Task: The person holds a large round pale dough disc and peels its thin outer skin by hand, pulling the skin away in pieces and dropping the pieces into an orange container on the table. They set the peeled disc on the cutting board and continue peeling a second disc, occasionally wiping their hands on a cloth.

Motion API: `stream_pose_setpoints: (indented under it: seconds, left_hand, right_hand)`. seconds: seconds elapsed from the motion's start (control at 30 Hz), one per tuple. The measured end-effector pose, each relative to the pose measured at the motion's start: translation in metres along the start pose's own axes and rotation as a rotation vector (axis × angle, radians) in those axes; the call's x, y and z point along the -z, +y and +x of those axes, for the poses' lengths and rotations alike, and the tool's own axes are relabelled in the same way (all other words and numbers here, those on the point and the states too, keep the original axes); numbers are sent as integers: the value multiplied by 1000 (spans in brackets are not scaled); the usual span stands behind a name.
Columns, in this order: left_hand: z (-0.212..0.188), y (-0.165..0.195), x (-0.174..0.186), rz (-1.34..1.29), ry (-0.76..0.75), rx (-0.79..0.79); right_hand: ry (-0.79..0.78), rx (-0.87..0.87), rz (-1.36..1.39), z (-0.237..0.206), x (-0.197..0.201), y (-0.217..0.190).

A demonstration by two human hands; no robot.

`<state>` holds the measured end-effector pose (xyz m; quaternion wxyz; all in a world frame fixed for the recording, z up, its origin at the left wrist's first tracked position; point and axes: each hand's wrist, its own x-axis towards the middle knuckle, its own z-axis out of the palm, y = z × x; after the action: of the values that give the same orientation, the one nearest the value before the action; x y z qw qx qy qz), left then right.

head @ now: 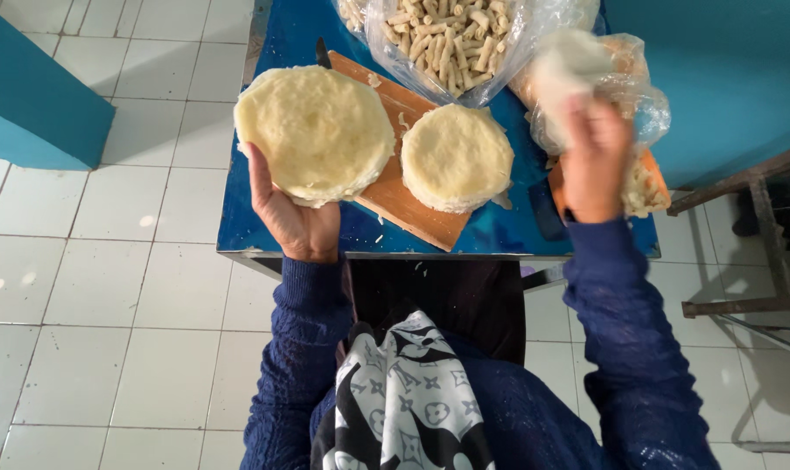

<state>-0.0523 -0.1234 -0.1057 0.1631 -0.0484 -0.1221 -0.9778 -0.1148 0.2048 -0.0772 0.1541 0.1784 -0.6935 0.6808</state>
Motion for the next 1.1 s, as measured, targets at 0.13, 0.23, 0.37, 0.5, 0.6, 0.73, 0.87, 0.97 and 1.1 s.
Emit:
stream_pose_setpoints:
  seconds: [0.13, 0.23, 0.37, 0.5, 0.6, 0.73, 0.87, 0.97, 1.1]
  left_hand:
    - [-6, 4, 2, -40, 27, -9]
    - [-9, 8, 7, -60, 48, -10]
    - [-8, 6, 12, -71, 8, -6]
    - [-6, -7, 14, 4, 11, -12]
    - [-5, 0, 4, -1, -14, 42]
    - [-9, -9, -2, -21, -80, 170]
    - [-16, -22, -12, -47, -97, 237]
    - [-24, -34, -22, -66, -202, 245]
    - [-31, -42, -29, -140, -290, 358]
  right_hand:
    - [-309, 277, -623, -25, -59, 18]
    - [-425, 353, -758, -45, -72, 27]
    - [-461, 345, -809, -49, -72, 29]
    - [-474, 372, -846, -55, -84, 28]
    - [-508, 464, -899, -57, -98, 8]
    - [-470, 410, -800, -38, -106, -36]
    - [-269, 369, -616, -28, -120, -102]
    - [-383, 264, -532, -30, -150, -135]
    - [-317, 258, -591, -25, -165, -153]
